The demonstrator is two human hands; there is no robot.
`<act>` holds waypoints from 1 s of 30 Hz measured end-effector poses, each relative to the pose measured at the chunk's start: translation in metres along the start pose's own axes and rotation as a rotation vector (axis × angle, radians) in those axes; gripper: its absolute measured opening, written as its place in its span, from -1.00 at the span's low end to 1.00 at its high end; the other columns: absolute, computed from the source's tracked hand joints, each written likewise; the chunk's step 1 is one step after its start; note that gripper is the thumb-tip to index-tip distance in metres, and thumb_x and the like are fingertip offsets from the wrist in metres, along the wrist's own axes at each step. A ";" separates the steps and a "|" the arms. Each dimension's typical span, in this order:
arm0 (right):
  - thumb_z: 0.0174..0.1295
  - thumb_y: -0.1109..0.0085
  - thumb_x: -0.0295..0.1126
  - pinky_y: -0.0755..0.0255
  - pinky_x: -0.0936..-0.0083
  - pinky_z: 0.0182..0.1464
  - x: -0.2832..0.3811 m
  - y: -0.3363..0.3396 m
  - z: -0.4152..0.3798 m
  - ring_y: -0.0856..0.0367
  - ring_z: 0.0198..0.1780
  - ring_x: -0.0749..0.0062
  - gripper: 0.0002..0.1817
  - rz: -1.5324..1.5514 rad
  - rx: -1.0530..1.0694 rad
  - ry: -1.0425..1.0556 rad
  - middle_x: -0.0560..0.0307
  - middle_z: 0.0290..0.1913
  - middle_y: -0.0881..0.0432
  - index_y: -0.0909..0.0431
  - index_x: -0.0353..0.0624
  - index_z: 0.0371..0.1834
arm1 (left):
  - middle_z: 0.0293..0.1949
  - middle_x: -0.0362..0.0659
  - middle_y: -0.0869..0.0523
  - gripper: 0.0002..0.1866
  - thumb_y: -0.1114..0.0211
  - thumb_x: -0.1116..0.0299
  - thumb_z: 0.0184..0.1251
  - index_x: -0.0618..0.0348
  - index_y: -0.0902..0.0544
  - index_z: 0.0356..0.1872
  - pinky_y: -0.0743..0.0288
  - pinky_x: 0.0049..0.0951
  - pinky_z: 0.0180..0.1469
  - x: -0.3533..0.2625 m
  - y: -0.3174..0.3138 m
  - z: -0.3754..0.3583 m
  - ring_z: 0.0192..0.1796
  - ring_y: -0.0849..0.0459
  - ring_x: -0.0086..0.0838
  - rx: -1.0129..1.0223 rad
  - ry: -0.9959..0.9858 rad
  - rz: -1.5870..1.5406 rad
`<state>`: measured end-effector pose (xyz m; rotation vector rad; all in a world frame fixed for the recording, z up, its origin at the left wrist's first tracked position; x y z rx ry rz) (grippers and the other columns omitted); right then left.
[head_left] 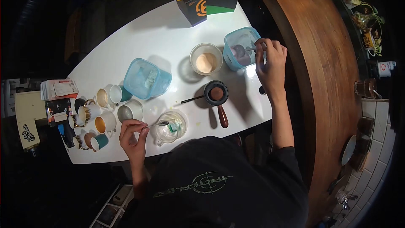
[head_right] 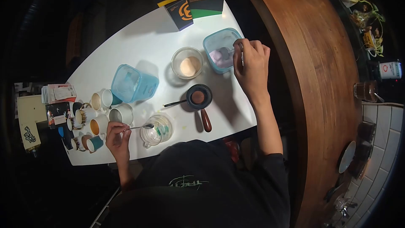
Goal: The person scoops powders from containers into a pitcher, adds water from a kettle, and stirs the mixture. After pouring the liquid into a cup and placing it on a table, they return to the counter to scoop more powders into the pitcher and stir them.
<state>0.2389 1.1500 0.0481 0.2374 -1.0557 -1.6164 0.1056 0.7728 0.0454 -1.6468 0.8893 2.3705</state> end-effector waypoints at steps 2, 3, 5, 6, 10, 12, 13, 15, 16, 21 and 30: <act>0.24 -0.20 -0.54 -0.27 0.31 0.01 -0.003 -0.001 -0.001 -0.53 -0.23 0.27 -0.92 0.036 -0.004 -0.028 0.12 -0.39 -0.62 -0.55 -0.18 -0.23 | -0.21 -0.09 -0.64 -0.82 -0.37 0.74 0.06 0.31 -0.68 -0.31 -0.41 -0.55 -0.16 0.000 -0.002 0.002 -0.21 -0.58 -0.46 0.010 0.006 0.001; 0.25 -0.19 -0.54 -0.26 0.32 0.00 -0.005 -0.001 -0.001 -0.53 -0.23 0.28 -0.93 0.060 0.000 -0.047 0.12 -0.39 -0.61 -0.54 -0.18 -0.23 | -0.21 -0.09 -0.64 -0.82 -0.37 0.74 0.06 0.31 -0.68 -0.31 -0.41 -0.54 -0.16 0.000 -0.004 0.003 -0.21 -0.58 -0.46 0.013 0.006 -0.001; 0.26 -0.17 -0.54 -0.26 0.32 0.00 -0.008 -0.003 0.000 -0.53 -0.23 0.29 -0.94 0.083 0.004 -0.071 0.12 -0.39 -0.60 -0.54 -0.18 -0.23 | -0.21 -0.08 -0.64 -0.83 -0.38 0.73 0.06 0.31 -0.68 -0.31 -0.41 -0.54 -0.16 0.001 -0.006 0.005 -0.21 -0.57 -0.46 0.028 0.015 -0.002; 0.28 -0.16 -0.53 -0.26 0.33 0.00 -0.008 -0.005 0.000 -0.53 -0.24 0.29 -0.95 0.112 -0.004 -0.087 0.12 -0.39 -0.59 -0.54 -0.18 -0.23 | -0.21 -0.08 -0.64 -0.83 -0.38 0.72 0.05 0.31 -0.68 -0.31 -0.41 -0.54 -0.16 0.002 -0.006 0.005 -0.21 -0.57 -0.46 0.039 0.024 -0.005; 0.32 -0.13 -0.51 -0.26 0.33 0.00 -0.010 -0.005 0.002 -0.53 -0.30 0.30 -0.98 0.207 -0.015 -0.157 0.11 -0.40 -0.59 -0.55 -0.20 -0.26 | -0.22 -0.07 -0.65 -0.84 -0.39 0.71 0.06 0.32 -0.68 -0.31 -0.41 -0.53 -0.16 0.002 -0.008 0.006 -0.21 -0.57 -0.45 0.062 0.011 0.031; 0.33 -0.12 -0.49 -0.27 0.34 -0.01 -0.010 -0.003 0.003 -0.53 -0.31 0.29 -0.96 0.215 -0.011 -0.181 0.10 -0.40 -0.59 -0.55 -0.21 -0.27 | -0.22 -0.07 -0.65 -0.84 -0.40 0.69 0.06 0.32 -0.69 -0.31 -0.40 -0.53 -0.16 0.001 -0.008 0.006 -0.21 -0.57 -0.45 0.064 0.012 0.027; 0.34 -0.11 -0.48 -0.28 0.34 -0.03 -0.011 -0.002 0.003 -0.53 -0.32 0.28 -0.94 0.223 -0.009 -0.204 0.08 -0.40 -0.59 -0.55 -0.22 -0.28 | -0.22 -0.07 -0.65 -0.84 -0.40 0.69 0.06 0.32 -0.69 -0.31 -0.40 -0.53 -0.16 0.001 -0.008 0.005 -0.21 -0.57 -0.45 0.063 0.012 0.026; 0.35 -0.10 -0.48 -0.30 0.35 -0.07 -0.013 0.000 0.004 -0.54 -0.32 0.27 -0.92 0.252 -0.012 -0.240 0.07 -0.41 -0.59 -0.55 -0.24 -0.27 | -0.22 -0.07 -0.65 -0.84 -0.40 0.70 0.06 0.32 -0.69 -0.31 -0.40 -0.53 -0.16 0.000 -0.008 0.004 -0.22 -0.56 -0.46 0.055 0.015 0.027; 0.36 -0.09 -0.47 -0.32 0.35 -0.11 -0.014 0.001 0.003 -0.55 -0.33 0.26 -0.91 0.283 -0.015 -0.276 0.05 -0.42 -0.59 -0.55 -0.25 -0.26 | -0.22 -0.07 -0.65 -0.84 -0.40 0.70 0.06 0.32 -0.69 -0.31 -0.40 -0.53 -0.16 0.000 -0.007 0.004 -0.22 -0.56 -0.46 0.054 0.014 0.027; 0.42 -0.05 -0.45 -0.31 0.53 -0.46 -0.018 0.011 0.001 -0.53 -0.44 0.48 -0.86 0.377 -0.079 -0.379 0.11 -0.48 -0.57 -0.55 -0.28 -0.26 | -0.22 -0.07 -0.65 -0.83 -0.40 0.71 0.05 0.32 -0.68 -0.31 -0.40 -0.53 -0.17 0.000 -0.006 0.001 -0.21 -0.56 -0.47 0.050 0.024 0.012; 0.51 0.03 -0.39 -0.45 0.61 -0.21 -0.059 0.019 -0.015 -0.60 -0.35 0.57 -0.79 0.788 -0.263 -0.555 0.17 -0.36 -0.57 -0.51 -0.31 -0.21 | -0.21 -0.11 -0.64 -0.81 -0.39 0.73 0.03 0.30 -0.71 -0.30 -0.39 -0.54 -0.17 -0.003 -0.004 -0.002 -0.21 -0.56 -0.48 0.046 0.014 -0.004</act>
Point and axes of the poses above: each hand's wrist, its own z-axis towards the middle knuckle, its own y-axis out of the back of the hand, x = y × z, the point moved 3 cm from there along z, towards the middle knuckle
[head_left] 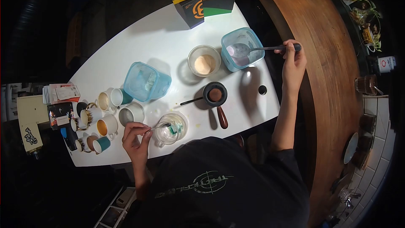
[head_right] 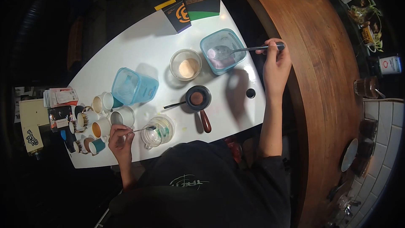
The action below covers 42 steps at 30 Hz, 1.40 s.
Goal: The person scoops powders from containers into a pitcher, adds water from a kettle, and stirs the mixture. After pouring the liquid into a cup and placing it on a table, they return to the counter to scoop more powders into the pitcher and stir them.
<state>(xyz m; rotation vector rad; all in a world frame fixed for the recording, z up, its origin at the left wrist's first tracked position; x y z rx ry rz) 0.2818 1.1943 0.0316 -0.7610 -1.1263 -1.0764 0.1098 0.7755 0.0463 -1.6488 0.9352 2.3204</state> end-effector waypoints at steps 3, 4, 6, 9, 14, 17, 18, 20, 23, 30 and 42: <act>0.52 0.05 -0.37 -0.45 0.62 -0.18 0.007 0.007 -0.001 -0.62 -0.32 0.56 -0.80 0.059 -0.034 -0.039 0.17 -0.35 -0.58 -0.50 -0.28 -0.17 | -0.21 -0.11 -0.63 -0.81 -0.40 0.72 0.03 0.30 -0.71 -0.30 -0.41 -0.53 -0.14 0.001 0.001 -0.002 -0.18 -0.57 -0.47 0.011 0.009 -0.019; 0.52 0.06 -0.36 -0.43 0.62 -0.19 0.011 0.009 -0.001 -0.62 -0.32 0.56 -0.80 0.064 -0.073 -0.067 0.16 -0.35 -0.58 -0.49 -0.27 -0.17 | -0.21 -0.11 -0.63 -0.81 -0.40 0.72 0.03 0.30 -0.71 -0.30 -0.41 -0.53 -0.14 0.003 0.002 -0.003 -0.18 -0.57 -0.47 0.008 0.007 -0.022; 0.53 0.08 -0.33 -0.39 0.65 -0.24 0.014 0.015 -0.001 -0.63 -0.33 0.55 -0.79 0.062 -0.110 -0.084 0.15 -0.35 -0.60 -0.48 -0.24 -0.16 | -0.21 -0.11 -0.63 -0.82 -0.39 0.72 0.05 0.31 -0.71 -0.30 -0.44 -0.54 -0.12 0.004 0.002 -0.004 -0.17 -0.59 -0.46 0.013 -0.017 -0.026; 0.53 0.08 -0.33 -0.37 0.66 -0.26 0.025 0.020 -0.002 -0.63 -0.33 0.55 -0.79 0.168 -0.091 -0.059 0.14 -0.35 -0.60 -0.48 -0.24 -0.16 | -0.22 -0.09 -0.62 -0.82 -0.38 0.74 0.06 0.32 -0.71 -0.30 -0.47 -0.54 -0.13 0.002 0.002 -0.004 -0.17 -0.61 -0.44 0.003 -0.026 -0.040; 0.49 0.01 -0.34 -0.42 0.55 -0.15 0.057 0.002 -0.024 -0.57 -0.32 0.47 -0.82 0.268 0.028 -0.067 0.06 -0.32 -0.60 -0.48 -0.25 -0.16 | -0.23 -0.09 -0.62 -0.81 -0.38 0.77 0.06 0.33 -0.71 -0.29 -0.48 -0.54 -0.17 0.003 0.003 -0.007 -0.22 -0.62 -0.45 -0.057 -0.076 0.021; 0.48 -0.04 -0.32 -0.43 0.56 -0.13 0.062 -0.013 -0.045 -0.56 -0.31 0.48 -0.81 0.296 0.131 -0.049 0.07 -0.34 -0.60 -0.48 -0.25 -0.15 | -0.24 -0.11 -0.63 -0.83 -0.40 0.74 0.07 0.32 -0.71 -0.30 -0.49 -0.55 -0.20 -0.001 0.002 -0.010 -0.25 -0.63 -0.47 -0.104 -0.105 0.027; 0.49 0.00 -0.33 -0.42 0.58 -0.13 0.066 -0.021 -0.054 -0.56 -0.31 0.50 -0.80 0.284 0.168 -0.053 0.09 -0.35 -0.59 -0.48 -0.26 -0.16 | -0.25 -0.11 -0.64 -0.83 -0.41 0.73 0.07 0.32 -0.71 -0.31 -0.49 -0.55 -0.20 -0.001 0.001 -0.012 -0.26 -0.63 -0.47 -0.121 -0.099 0.015; 0.50 0.02 -0.33 -0.42 0.58 -0.13 0.069 -0.037 -0.075 -0.56 -0.31 0.51 -0.80 0.266 0.238 -0.082 0.10 -0.36 -0.58 -0.48 -0.25 -0.17 | -0.26 -0.12 -0.64 -0.84 -0.42 0.72 0.08 0.31 -0.72 -0.30 -0.49 -0.56 -0.21 0.003 -0.001 -0.015 -0.26 -0.62 -0.49 -0.168 -0.128 -0.026; 0.53 0.11 -0.35 -0.42 0.55 -0.14 0.072 -0.054 -0.099 -0.55 -0.31 0.51 -0.79 0.219 0.407 -0.085 0.12 -0.39 -0.58 -0.45 -0.24 -0.19 | -0.26 -0.12 -0.65 -0.83 -0.42 0.71 0.08 0.30 -0.73 -0.29 -0.48 -0.56 -0.23 0.005 -0.001 -0.020 -0.26 -0.62 -0.51 -0.203 -0.149 -0.030; 0.55 0.10 -0.33 -0.41 0.59 -0.16 0.086 -0.083 -0.142 -0.53 -0.30 0.63 -0.78 0.186 0.565 -0.051 0.17 -0.35 -0.55 -0.44 -0.26 -0.17 | -0.26 -0.15 -0.65 -0.86 -0.43 0.67 0.11 0.29 -0.73 -0.29 -0.47 -0.56 -0.30 0.008 0.002 -0.028 -0.31 -0.60 -0.54 -0.243 -0.170 -0.089; -0.04 -0.24 -0.67 -0.45 0.37 -0.29 0.115 -0.117 -0.201 -0.55 -0.28 0.19 -0.72 -0.157 0.968 0.830 0.04 -0.38 -0.50 -0.49 -0.34 -0.21 | -0.26 -0.14 -0.65 -0.88 -0.43 0.63 0.14 0.29 -0.73 -0.29 -0.48 -0.56 -0.32 0.004 0.005 -0.026 -0.32 -0.61 -0.53 -0.260 -0.183 -0.091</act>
Point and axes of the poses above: each hand's wrist, its own z-axis towards the middle knuckle, its own y-axis out of the back of the hand, x = y × z, the point moved 3 cm from there along z, towards the middle knuckle
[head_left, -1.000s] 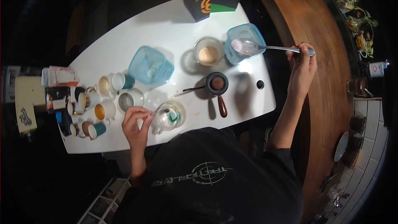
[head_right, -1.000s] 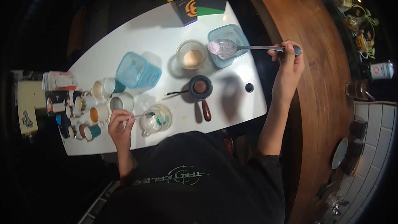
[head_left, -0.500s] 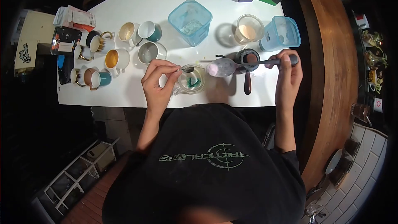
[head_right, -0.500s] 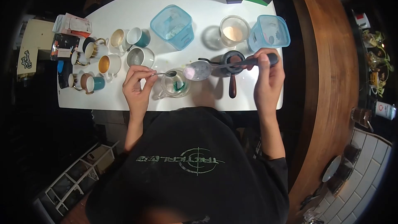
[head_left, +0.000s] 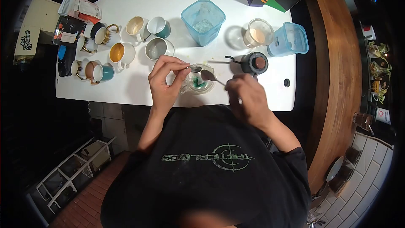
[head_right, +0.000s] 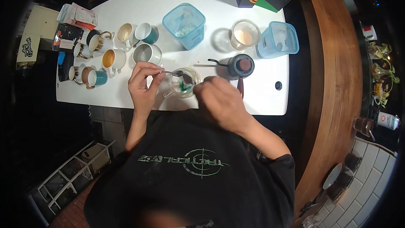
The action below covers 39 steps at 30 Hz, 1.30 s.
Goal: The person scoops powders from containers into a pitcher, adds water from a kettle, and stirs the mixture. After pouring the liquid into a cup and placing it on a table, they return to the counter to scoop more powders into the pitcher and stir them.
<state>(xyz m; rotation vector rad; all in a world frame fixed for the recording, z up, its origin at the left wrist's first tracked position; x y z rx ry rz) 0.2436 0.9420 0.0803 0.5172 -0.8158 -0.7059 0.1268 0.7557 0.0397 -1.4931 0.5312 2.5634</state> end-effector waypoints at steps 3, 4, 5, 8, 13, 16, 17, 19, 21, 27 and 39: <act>-0.06 -0.30 -0.60 -0.45 0.36 -0.31 0.003 -0.008 -0.002 -0.55 -0.28 0.20 -0.72 -0.043 -0.010 0.094 0.04 -0.38 -0.50 -0.51 -0.33 -0.23 | -0.26 -0.14 -0.65 -0.88 -0.43 0.63 0.14 0.29 -0.73 -0.29 -0.48 -0.56 -0.32 0.001 0.000 0.000 -0.31 -0.61 -0.52 -0.005 0.003 -0.016; -0.07 -0.29 -0.61 -0.45 0.36 -0.33 0.002 -0.003 -0.002 -0.55 -0.30 0.19 -0.71 -0.029 -0.044 0.073 0.02 -0.38 -0.51 -0.51 -0.33 -0.24 | -0.26 -0.14 -0.65 -0.88 -0.43 0.63 0.14 0.29 -0.73 -0.29 -0.48 -0.56 -0.32 0.002 0.000 -0.001 -0.31 -0.61 -0.52 -0.006 0.006 -0.015; -0.08 -0.29 -0.62 -0.45 0.35 -0.34 0.002 0.002 -0.001 -0.55 -0.32 0.17 -0.71 -0.016 -0.077 0.052 0.01 -0.38 -0.51 -0.50 -0.34 -0.24 | -0.26 -0.13 -0.65 -0.88 -0.43 0.63 0.13 0.29 -0.73 -0.29 -0.48 -0.56 -0.32 0.002 0.001 -0.001 -0.31 -0.61 -0.52 -0.008 0.008 -0.008; -0.04 -0.17 -0.74 -0.50 0.28 -0.36 -0.002 0.026 -0.003 -0.59 -0.34 0.09 -0.70 -0.003 -0.246 -0.032 -0.01 -0.37 -0.57 -0.47 -0.34 -0.19 | -0.26 -0.13 -0.65 -0.87 -0.44 0.63 0.13 0.29 -0.73 -0.29 -0.48 -0.56 -0.33 0.003 0.001 -0.001 -0.31 -0.61 -0.52 -0.007 0.015 0.000; 0.41 0.16 -0.59 -0.59 0.41 -0.29 -0.022 0.084 -0.020 -0.62 -0.26 0.29 -0.90 0.060 -0.700 -0.291 -0.07 -0.28 -0.58 -0.38 -0.36 -0.14 | -0.24 -0.12 -0.65 -0.86 -0.43 0.65 0.12 0.29 -0.73 -0.29 -0.51 -0.55 -0.31 0.009 -0.001 -0.003 -0.29 -0.64 -0.50 0.012 0.031 -0.023; 0.52 0.22 -0.45 -0.60 0.48 -0.29 -0.033 0.125 -0.026 -0.62 -0.25 0.35 -0.81 -0.278 -0.873 -0.354 -0.09 -0.25 -0.57 -0.37 -0.35 -0.14 | -0.24 -0.12 -0.66 -0.86 -0.43 0.66 0.11 0.28 -0.72 -0.30 -0.54 -0.54 -0.28 0.009 -0.003 -0.005 -0.26 -0.68 -0.48 0.037 0.031 -0.009; 0.53 0.19 -0.42 -0.60 0.49 -0.30 -0.041 0.138 -0.033 -0.62 -0.26 0.36 -0.80 -0.405 -0.898 -0.371 -0.08 -0.26 -0.57 -0.38 -0.35 -0.13 | -0.24 -0.12 -0.66 -0.86 -0.43 0.67 0.10 0.28 -0.72 -0.31 -0.56 -0.53 -0.26 0.009 -0.004 -0.005 -0.25 -0.69 -0.46 0.043 0.038 -0.007; 0.53 0.13 -0.37 -0.61 0.54 -0.28 -0.055 0.147 -0.041 -0.64 -0.29 0.41 -0.77 -0.434 -0.895 -0.365 -0.05 -0.28 -0.59 -0.40 -0.35 -0.14 | -0.24 -0.12 -0.66 -0.86 -0.43 0.68 0.09 0.28 -0.71 -0.32 -0.57 -0.52 -0.24 0.012 -0.007 -0.005 -0.24 -0.70 -0.45 0.049 0.045 -0.014; 0.53 0.09 -0.35 -0.55 0.51 -0.19 -0.070 0.147 -0.044 -0.65 -0.32 0.40 -0.75 -0.506 -0.936 -0.547 -0.01 -0.32 -0.62 -0.44 -0.37 -0.13 | -0.26 -0.13 -0.65 -0.86 -0.43 0.68 0.08 0.29 -0.70 -0.34 -0.58 -0.49 -0.21 0.014 -0.007 -0.006 -0.24 -0.70 -0.43 0.063 0.016 0.051; 0.47 -0.05 -0.37 -0.57 0.52 -0.24 -0.127 0.120 -0.051 -0.69 -0.33 0.45 -0.78 -0.492 -0.762 -0.668 0.03 -0.39 -0.65 -0.53 -0.35 -0.19 | -0.28 -0.14 -0.65 -0.86 -0.42 0.68 0.09 0.28 -0.71 -0.32 -0.56 -0.50 -0.23 0.012 -0.009 -0.001 -0.27 -0.69 -0.44 0.115 0.021 0.150; 0.38 -0.22 -0.30 -0.41 0.59 -0.24 -0.132 0.102 -0.069 -0.52 -0.34 0.57 -0.75 -0.391 -0.713 -0.823 0.16 -0.36 -0.59 -0.53 -0.26 -0.04 | -0.28 -0.16 -0.64 -0.88 -0.38 0.64 0.14 0.26 -0.71 -0.29 -0.42 -0.51 -0.25 0.022 -0.013 0.003 -0.29 -0.57 -0.50 0.204 0.135 0.160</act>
Point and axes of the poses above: each hand's wrist, its own z-axis towards the middle knuckle, its own y-axis out of the back of the hand, x = y × z, the point moved 3 cm from there along z, towards the middle knuckle
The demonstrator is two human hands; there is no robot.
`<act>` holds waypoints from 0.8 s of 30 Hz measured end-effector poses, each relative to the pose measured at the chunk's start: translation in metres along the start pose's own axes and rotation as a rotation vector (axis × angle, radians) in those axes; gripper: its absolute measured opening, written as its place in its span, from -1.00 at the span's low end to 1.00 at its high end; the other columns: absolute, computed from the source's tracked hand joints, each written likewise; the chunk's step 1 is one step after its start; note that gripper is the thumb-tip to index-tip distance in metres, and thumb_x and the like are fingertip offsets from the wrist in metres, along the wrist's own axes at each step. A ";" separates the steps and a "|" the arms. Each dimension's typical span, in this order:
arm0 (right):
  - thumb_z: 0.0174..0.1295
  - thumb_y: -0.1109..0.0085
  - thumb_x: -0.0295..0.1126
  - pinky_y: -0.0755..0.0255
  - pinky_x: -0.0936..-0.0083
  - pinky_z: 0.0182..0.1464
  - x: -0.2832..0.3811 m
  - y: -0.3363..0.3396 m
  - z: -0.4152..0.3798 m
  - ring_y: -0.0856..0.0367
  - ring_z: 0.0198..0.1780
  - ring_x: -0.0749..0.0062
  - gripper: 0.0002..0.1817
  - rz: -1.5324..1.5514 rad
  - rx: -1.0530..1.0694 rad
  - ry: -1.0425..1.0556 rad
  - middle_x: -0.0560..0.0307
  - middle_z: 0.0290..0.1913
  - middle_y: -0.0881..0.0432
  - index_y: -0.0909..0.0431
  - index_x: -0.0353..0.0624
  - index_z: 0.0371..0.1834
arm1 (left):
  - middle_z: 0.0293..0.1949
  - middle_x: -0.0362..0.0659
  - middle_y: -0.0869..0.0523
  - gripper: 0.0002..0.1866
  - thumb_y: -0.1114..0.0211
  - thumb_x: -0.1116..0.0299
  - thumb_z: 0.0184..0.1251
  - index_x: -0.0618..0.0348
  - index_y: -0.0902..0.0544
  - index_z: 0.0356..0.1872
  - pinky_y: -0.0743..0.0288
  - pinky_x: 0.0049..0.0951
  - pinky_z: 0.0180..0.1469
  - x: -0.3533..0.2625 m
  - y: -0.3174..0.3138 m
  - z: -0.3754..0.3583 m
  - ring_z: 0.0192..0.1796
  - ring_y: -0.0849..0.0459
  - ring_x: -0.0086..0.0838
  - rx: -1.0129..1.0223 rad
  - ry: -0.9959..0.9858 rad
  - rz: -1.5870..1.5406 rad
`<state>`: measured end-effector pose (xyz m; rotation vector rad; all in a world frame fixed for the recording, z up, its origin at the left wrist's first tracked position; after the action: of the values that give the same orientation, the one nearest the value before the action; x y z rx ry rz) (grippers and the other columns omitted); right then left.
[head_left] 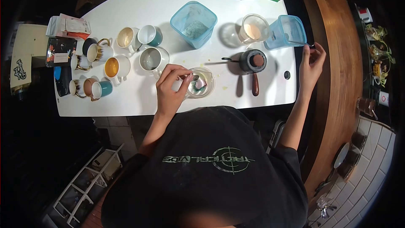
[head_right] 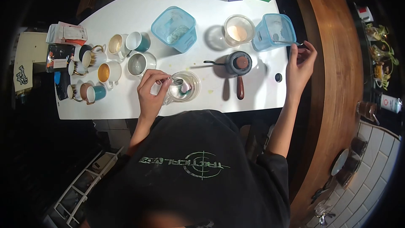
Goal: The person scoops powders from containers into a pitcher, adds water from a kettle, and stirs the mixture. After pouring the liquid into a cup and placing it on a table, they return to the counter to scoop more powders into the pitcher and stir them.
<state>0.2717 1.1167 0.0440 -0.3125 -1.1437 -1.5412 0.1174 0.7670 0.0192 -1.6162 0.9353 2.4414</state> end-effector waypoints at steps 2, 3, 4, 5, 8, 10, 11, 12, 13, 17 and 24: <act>0.40 -0.20 -0.31 -0.40 0.58 -0.22 0.008 0.013 -0.015 -0.52 -0.33 0.56 -0.73 -0.064 -0.034 0.008 0.15 -0.36 -0.58 -0.51 -0.26 0.00 | -0.27 -0.16 -0.63 -0.88 -0.40 0.60 0.17 0.25 -0.70 -0.27 -0.50 -0.49 -0.27 0.003 0.001 0.002 -0.33 -0.62 -0.46 0.015 -0.079 0.052; 0.41 -0.18 -0.31 -0.40 0.58 -0.21 0.013 0.020 -0.022 -0.52 -0.33 0.55 -0.72 -0.116 -0.071 0.023 0.14 -0.35 -0.58 -0.50 -0.26 0.05 | -0.27 -0.16 -0.63 -0.88 -0.40 0.60 0.17 0.25 -0.70 -0.27 -0.50 -0.49 -0.27 0.004 0.002 0.001 -0.33 -0.62 -0.46 0.019 -0.072 0.047; 0.41 -0.18 -0.31 -0.40 0.58 -0.21 0.020 0.023 -0.034 -0.52 -0.33 0.55 -0.72 -0.121 -0.069 0.022 0.14 -0.35 -0.58 -0.50 -0.26 0.05 | -0.26 -0.16 -0.63 -0.88 -0.40 0.60 0.16 0.25 -0.70 -0.27 -0.50 -0.49 -0.27 0.003 0.002 0.001 -0.33 -0.63 -0.46 0.026 -0.068 0.043; 0.44 -0.12 -0.25 -0.40 0.57 -0.21 0.025 0.018 -0.051 -0.52 -0.33 0.53 -0.70 -0.102 0.043 -0.081 0.12 -0.35 -0.59 -0.49 -0.28 0.02 | -0.26 -0.15 -0.63 -0.88 -0.40 0.61 0.16 0.25 -0.69 -0.27 -0.50 -0.48 -0.27 0.003 0.001 0.003 -0.33 -0.63 -0.46 0.031 -0.067 0.038; 0.53 0.11 -0.05 -0.41 0.53 -0.25 0.011 -0.001 -0.106 -0.55 -0.34 0.49 -0.54 -0.113 0.508 -0.547 0.07 -0.35 -0.62 -0.49 -0.31 -0.05 | -0.26 -0.15 -0.62 -0.87 -0.40 0.61 0.16 0.25 -0.69 -0.27 -0.51 -0.47 -0.27 0.008 0.001 0.003 -0.33 -0.63 -0.46 0.040 -0.064 0.027; 0.54 0.26 0.04 -0.39 0.55 -0.36 -0.005 -0.016 -0.140 -0.54 -0.40 0.48 -0.46 0.090 0.697 -0.764 0.10 -0.33 -0.63 -0.49 -0.28 0.00 | -0.26 -0.15 -0.62 -0.87 -0.39 0.61 0.16 0.25 -0.69 -0.27 -0.51 -0.48 -0.26 0.011 0.002 0.002 -0.33 -0.63 -0.47 0.055 -0.067 0.020; 0.54 0.26 0.04 -0.39 0.55 -0.36 -0.007 -0.018 -0.147 -0.54 -0.40 0.48 -0.46 0.087 0.695 -0.768 0.10 -0.33 -0.63 -0.49 -0.28 0.00 | -0.27 -0.15 -0.62 -0.87 -0.39 0.62 0.16 0.26 -0.69 -0.27 -0.52 -0.48 -0.26 0.012 0.002 0.002 -0.33 -0.63 -0.47 0.065 -0.075 0.017; 0.55 0.26 -0.01 -0.35 0.56 -0.41 -0.007 -0.023 -0.156 -0.51 -0.44 0.50 -0.50 0.296 0.718 -0.919 0.11 -0.36 -0.61 -0.48 -0.26 0.00 | -0.27 -0.15 -0.62 -0.87 -0.39 0.62 0.16 0.26 -0.69 -0.27 -0.52 -0.48 -0.26 0.014 0.003 0.001 -0.33 -0.63 -0.47 0.071 -0.075 0.014; 0.55 0.26 -0.05 -0.31 0.57 -0.46 -0.004 -0.026 -0.164 -0.47 -0.49 0.53 -0.54 0.510 0.730 -1.065 0.13 -0.40 -0.58 -0.48 -0.25 0.00 | -0.28 -0.16 -0.63 -0.88 -0.40 0.61 0.15 0.23 -0.70 -0.28 -0.48 -0.48 -0.27 0.016 0.004 0.001 -0.32 -0.62 -0.47 0.071 -0.066 -0.008; 0.51 0.26 -0.16 -0.22 0.61 -0.59 0.001 -0.033 -0.167 -0.37 -0.61 0.55 -0.61 0.701 0.655 -1.110 0.15 -0.49 -0.52 -0.46 -0.27 -0.06 | -0.28 -0.17 -0.65 -0.88 -0.41 0.59 0.14 0.22 -0.71 -0.29 -0.46 -0.48 -0.29 0.023 0.007 0.001 -0.30 -0.63 -0.47 0.088 -0.079 -0.047; 0.51 0.23 -0.15 -0.02 0.64 -0.66 0.008 -0.048 -0.166 -0.18 -0.68 0.65 -0.65 0.759 0.609 -1.161 0.28 -0.58 -0.37 -0.45 -0.18 -0.15 | -0.29 -0.16 -0.65 -0.88 -0.40 0.61 0.14 0.24 -0.69 -0.29 -0.51 -0.47 -0.27 0.028 0.006 0.003 -0.32 -0.65 -0.45 0.113 -0.143 -0.034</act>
<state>0.2896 0.9763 -0.0550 -1.1380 -1.9716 -0.1955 0.0998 0.7562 -0.0010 -1.3902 0.9944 2.3966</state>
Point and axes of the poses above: each hand's wrist, its own z-axis towards the middle knuckle, its own y-axis out of the back of the hand, x = y × z, the point moved 3 cm from there along z, towards the middle knuckle
